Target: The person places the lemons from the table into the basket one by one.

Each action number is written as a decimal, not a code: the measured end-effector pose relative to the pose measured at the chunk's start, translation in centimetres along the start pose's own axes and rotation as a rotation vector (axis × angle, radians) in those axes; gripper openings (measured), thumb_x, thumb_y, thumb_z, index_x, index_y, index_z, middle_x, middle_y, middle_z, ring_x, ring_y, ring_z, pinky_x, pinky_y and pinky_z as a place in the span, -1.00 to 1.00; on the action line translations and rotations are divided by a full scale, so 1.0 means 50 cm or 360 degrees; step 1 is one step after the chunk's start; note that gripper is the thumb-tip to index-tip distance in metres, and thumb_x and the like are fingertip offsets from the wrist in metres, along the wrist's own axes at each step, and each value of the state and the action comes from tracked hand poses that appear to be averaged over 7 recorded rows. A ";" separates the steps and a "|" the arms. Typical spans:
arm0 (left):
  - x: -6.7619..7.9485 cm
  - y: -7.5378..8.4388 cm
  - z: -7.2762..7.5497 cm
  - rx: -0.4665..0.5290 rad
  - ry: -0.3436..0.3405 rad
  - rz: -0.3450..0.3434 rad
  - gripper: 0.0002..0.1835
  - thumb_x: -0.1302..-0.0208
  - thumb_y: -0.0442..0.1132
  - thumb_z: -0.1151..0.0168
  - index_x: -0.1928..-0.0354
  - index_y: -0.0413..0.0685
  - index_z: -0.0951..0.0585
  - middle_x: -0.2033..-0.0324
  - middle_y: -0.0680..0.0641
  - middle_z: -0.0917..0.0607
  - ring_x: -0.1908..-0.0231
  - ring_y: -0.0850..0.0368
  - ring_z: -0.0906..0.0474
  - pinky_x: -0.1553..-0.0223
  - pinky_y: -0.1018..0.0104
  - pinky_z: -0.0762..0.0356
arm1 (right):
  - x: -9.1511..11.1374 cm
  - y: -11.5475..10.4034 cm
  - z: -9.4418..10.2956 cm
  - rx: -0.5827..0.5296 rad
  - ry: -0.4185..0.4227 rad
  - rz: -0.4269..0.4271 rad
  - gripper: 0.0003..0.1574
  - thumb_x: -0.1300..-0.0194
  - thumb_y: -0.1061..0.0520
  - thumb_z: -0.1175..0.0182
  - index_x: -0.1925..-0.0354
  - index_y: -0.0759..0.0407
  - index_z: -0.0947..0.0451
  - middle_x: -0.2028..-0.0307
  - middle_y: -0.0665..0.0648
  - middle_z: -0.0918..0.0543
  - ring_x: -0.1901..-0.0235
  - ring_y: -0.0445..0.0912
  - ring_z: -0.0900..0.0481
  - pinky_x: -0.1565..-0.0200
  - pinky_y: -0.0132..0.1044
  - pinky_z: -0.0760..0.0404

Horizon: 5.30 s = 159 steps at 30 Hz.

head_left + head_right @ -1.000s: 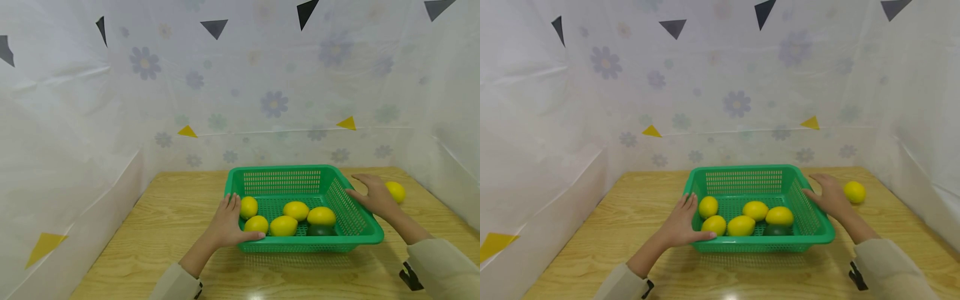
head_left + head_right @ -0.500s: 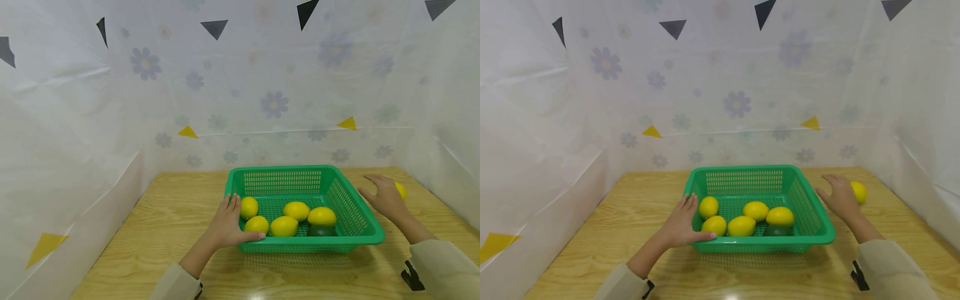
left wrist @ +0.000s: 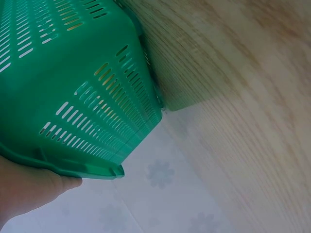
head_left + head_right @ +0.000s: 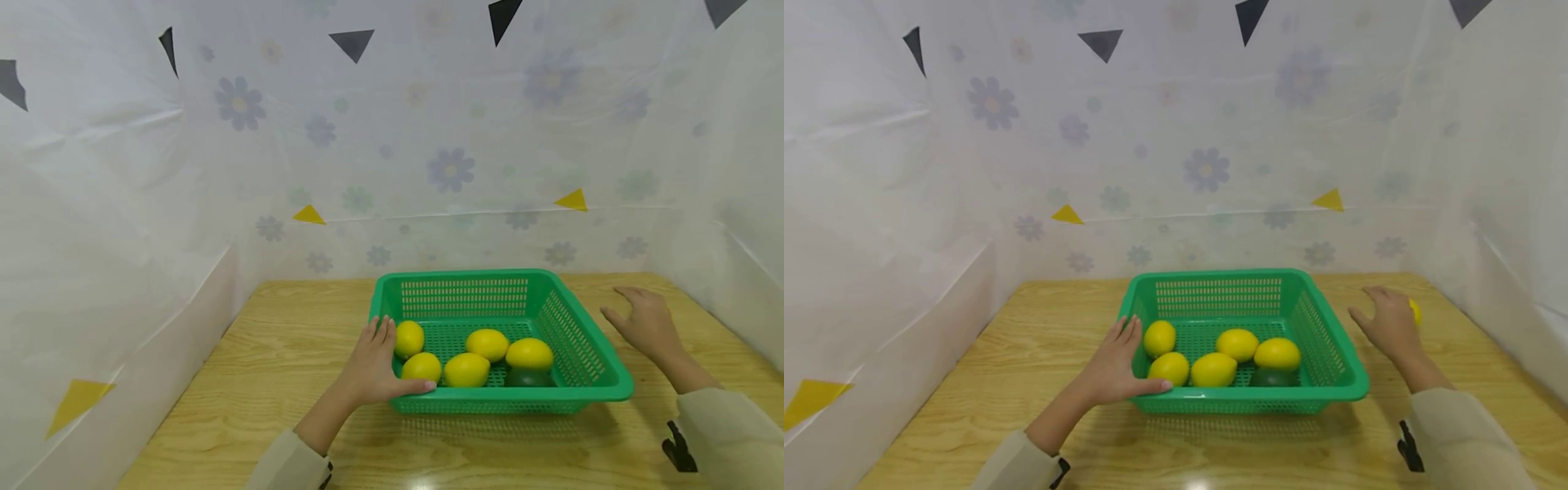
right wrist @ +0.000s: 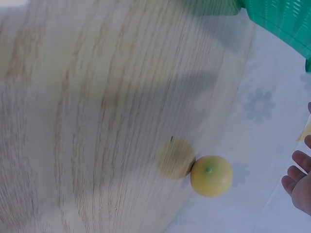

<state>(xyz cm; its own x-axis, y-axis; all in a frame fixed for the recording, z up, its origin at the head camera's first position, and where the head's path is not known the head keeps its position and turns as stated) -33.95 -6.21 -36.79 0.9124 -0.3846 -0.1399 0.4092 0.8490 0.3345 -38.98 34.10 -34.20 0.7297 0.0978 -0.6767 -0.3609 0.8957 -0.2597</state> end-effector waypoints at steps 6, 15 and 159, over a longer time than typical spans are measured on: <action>0.000 0.000 0.002 -0.0006 0.0000 0.0011 0.26 0.06 0.55 -0.02 -0.43 -0.26 0.10 -0.43 -0.24 0.09 -0.44 -0.17 0.32 -0.42 -0.10 0.19 | 0.000 0.017 -0.001 0.0011 -0.0015 -0.0047 -0.44 -0.24 0.17 -0.18 -0.03 0.62 -0.35 0.06 0.67 -0.39 0.08 0.48 -0.28 0.03 0.39 -0.20; -0.001 -0.004 -0.003 -0.0009 -0.0013 0.0012 0.24 0.04 0.52 -0.04 -0.43 -0.25 0.09 -0.43 -0.24 0.07 -0.44 -0.16 0.32 -0.42 -0.09 0.21 | 0.005 0.041 -0.010 0.0035 -0.0041 -0.0154 -0.35 -0.29 0.08 -0.14 -0.07 0.65 -0.30 0.03 0.69 -0.33 0.04 0.52 -0.22 0.04 0.42 -0.18; 0.003 0.000 -0.005 0.0025 -0.0005 -0.0004 0.25 0.04 0.54 -0.02 -0.43 -0.26 0.08 -0.43 -0.24 0.06 -0.44 -0.16 0.32 -0.42 -0.10 0.21 | 0.008 0.214 -0.055 -0.0050 -0.0423 -0.0648 -0.12 -0.14 0.19 -0.14 -0.09 0.88 0.02 0.15 0.78 -0.19 0.25 0.48 -0.27 0.40 0.12 -0.44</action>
<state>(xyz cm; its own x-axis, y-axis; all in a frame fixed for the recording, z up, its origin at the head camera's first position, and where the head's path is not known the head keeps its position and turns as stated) -33.83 -6.18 -37.03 0.9113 -0.3880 -0.1376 0.4112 0.8423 0.3485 -44.15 42.52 -39.11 0.9368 -0.1469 -0.3176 -0.0297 0.8709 -0.4905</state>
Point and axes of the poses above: each hand's wrist, its own x-axis away from the middle knuckle, its own z-axis out of the back of the hand, y = z × x, the point moved 8 cm from there along -x, towards the middle knuckle
